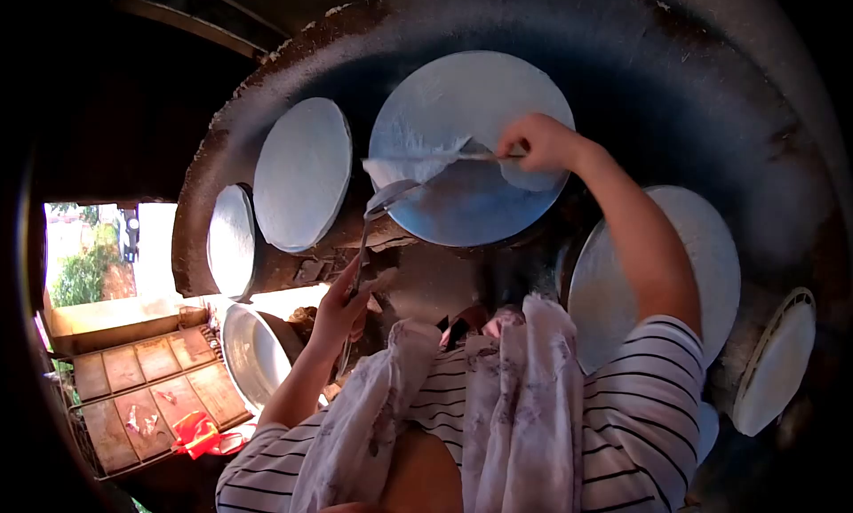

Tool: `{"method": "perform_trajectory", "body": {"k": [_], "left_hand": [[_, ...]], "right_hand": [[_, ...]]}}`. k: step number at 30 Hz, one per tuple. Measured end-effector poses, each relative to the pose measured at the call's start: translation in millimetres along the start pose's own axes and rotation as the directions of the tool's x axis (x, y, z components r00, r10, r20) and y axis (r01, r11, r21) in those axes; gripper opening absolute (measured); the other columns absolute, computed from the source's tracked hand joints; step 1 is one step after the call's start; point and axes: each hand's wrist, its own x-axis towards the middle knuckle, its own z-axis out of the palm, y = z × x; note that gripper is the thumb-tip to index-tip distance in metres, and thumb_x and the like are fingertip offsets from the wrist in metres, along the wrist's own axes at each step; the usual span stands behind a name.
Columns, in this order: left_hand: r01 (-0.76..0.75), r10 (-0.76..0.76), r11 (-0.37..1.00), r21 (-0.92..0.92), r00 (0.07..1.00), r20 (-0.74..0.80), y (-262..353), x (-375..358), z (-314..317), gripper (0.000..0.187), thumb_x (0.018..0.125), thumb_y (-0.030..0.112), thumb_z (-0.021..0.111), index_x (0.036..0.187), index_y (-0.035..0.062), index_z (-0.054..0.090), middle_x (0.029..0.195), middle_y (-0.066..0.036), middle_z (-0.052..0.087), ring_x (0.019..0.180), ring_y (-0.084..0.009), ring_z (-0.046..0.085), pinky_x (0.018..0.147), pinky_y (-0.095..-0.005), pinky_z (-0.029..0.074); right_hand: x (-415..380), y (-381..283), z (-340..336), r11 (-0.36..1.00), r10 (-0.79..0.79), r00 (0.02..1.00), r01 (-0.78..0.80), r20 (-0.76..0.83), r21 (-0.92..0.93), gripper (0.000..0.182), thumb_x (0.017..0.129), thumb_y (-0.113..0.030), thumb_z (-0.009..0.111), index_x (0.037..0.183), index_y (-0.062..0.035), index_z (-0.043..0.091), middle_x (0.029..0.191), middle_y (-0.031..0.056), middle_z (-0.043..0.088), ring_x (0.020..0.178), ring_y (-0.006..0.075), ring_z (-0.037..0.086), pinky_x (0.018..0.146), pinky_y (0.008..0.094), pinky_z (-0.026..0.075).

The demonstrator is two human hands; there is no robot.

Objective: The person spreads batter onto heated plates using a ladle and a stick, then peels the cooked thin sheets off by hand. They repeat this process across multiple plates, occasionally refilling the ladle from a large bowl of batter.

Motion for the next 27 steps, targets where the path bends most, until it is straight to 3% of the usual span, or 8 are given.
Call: {"method": "perform_trajectory", "body": {"k": [3,7,13,15,17,22,24,27], "left_hand": [[0.088,-0.101,0.983,-0.162,0.992,-0.073,11,-23,-13,0.057,0.096,0.004,0.044,0.145,0.0257,0.029,0.054,0.005,0.033,0.040,-0.0054,0.029,0.036,-0.0210,0.024],[0.105,-0.122,0.957,-0.272,0.992,-0.046,35,3,4,0.056,0.096,0.007,0.045,0.145,0.0280,0.028,0.057,0.007,0.028,0.042,-0.0039,0.027,0.037,-0.0190,0.024],[0.039,-0.009,0.959,-0.282,0.994,0.108,46,-3,-16,0.054,0.095,0.010,0.046,0.144,0.0274,0.030,0.062,0.005,0.036,0.042,-0.0038,0.030,0.036,-0.0181,0.026],[0.053,-0.025,0.939,-0.341,0.996,0.085,53,11,-8,0.051,0.096,0.012,0.046,0.142,0.0273,0.032,0.063,0.005,0.035,0.045,-0.0032,0.032,0.038,-0.0172,0.026],[0.099,-0.046,0.906,-0.412,0.989,0.139,58,21,-6,0.050,0.096,0.013,0.047,0.142,0.0277,0.033,0.063,0.006,0.035,0.047,-0.0033,0.032,0.039,-0.0171,0.026],[0.079,0.043,0.886,-0.456,0.967,0.251,99,-16,-23,0.043,0.100,0.017,0.041,0.139,0.0334,0.037,0.062,0.005,0.031,0.041,-0.0021,0.026,0.033,-0.0154,0.023],[0.045,0.266,0.826,-0.563,0.848,0.458,100,-24,-49,0.045,0.100,0.017,0.039,0.142,0.0305,0.032,0.062,0.004,0.030,0.039,-0.0034,0.025,0.032,-0.0175,0.023],[-0.049,0.332,0.831,-0.554,0.843,0.423,93,-22,-67,0.046,0.099,0.015,0.041,0.142,0.0293,0.032,0.063,0.004,0.031,0.041,-0.0037,0.026,0.034,-0.0177,0.023]], "right_hand": [[-47,-2,-21,0.982,0.129,0.982,-0.146,0.134,0.123,0.034,0.058,0.001,0.062,0.091,-0.0044,0.071,0.084,0.0082,0.068,0.071,0.0171,0.060,0.065,0.0302,0.046],[-50,16,22,0.971,0.135,0.966,-0.085,-0.221,0.225,0.038,0.058,0.003,0.062,0.094,-0.0033,0.070,0.092,0.0093,0.067,0.083,0.0195,0.063,0.077,0.0300,0.049],[-110,-9,32,0.985,0.091,0.964,-0.051,-0.248,0.165,0.034,0.057,0.005,0.058,0.090,0.0012,0.068,0.097,0.0112,0.065,0.088,0.0236,0.063,0.078,0.0322,0.049],[-105,-19,50,0.981,0.196,0.887,-0.175,-0.417,0.089,0.035,0.062,0.012,0.054,0.091,-0.0009,0.067,0.101,0.0109,0.064,0.094,0.0259,0.060,0.079,0.0314,0.049],[-98,-20,72,0.978,-0.061,0.911,-0.027,-0.409,-0.207,0.030,0.062,0.005,0.060,0.090,-0.0015,0.067,0.102,0.0075,0.064,0.096,0.0270,0.058,0.082,0.0342,0.047],[-184,-88,114,0.849,0.133,0.936,-0.277,-0.325,-0.451,0.027,0.071,0.005,0.062,0.096,-0.0033,0.065,0.110,0.0052,0.062,0.101,0.0232,0.058,0.088,0.0327,0.048],[-186,-117,159,0.978,0.210,0.807,-0.184,-0.552,0.103,0.028,0.074,0.006,0.062,0.100,-0.0027,0.063,0.110,0.0077,0.062,0.100,0.0211,0.060,0.084,0.0322,0.051],[-102,-162,236,0.774,0.466,0.738,-0.073,-0.488,0.630,0.030,0.080,0.004,0.062,0.109,-0.0026,0.056,0.106,0.0111,0.062,0.094,0.0179,0.063,0.075,0.0285,0.054]]}}
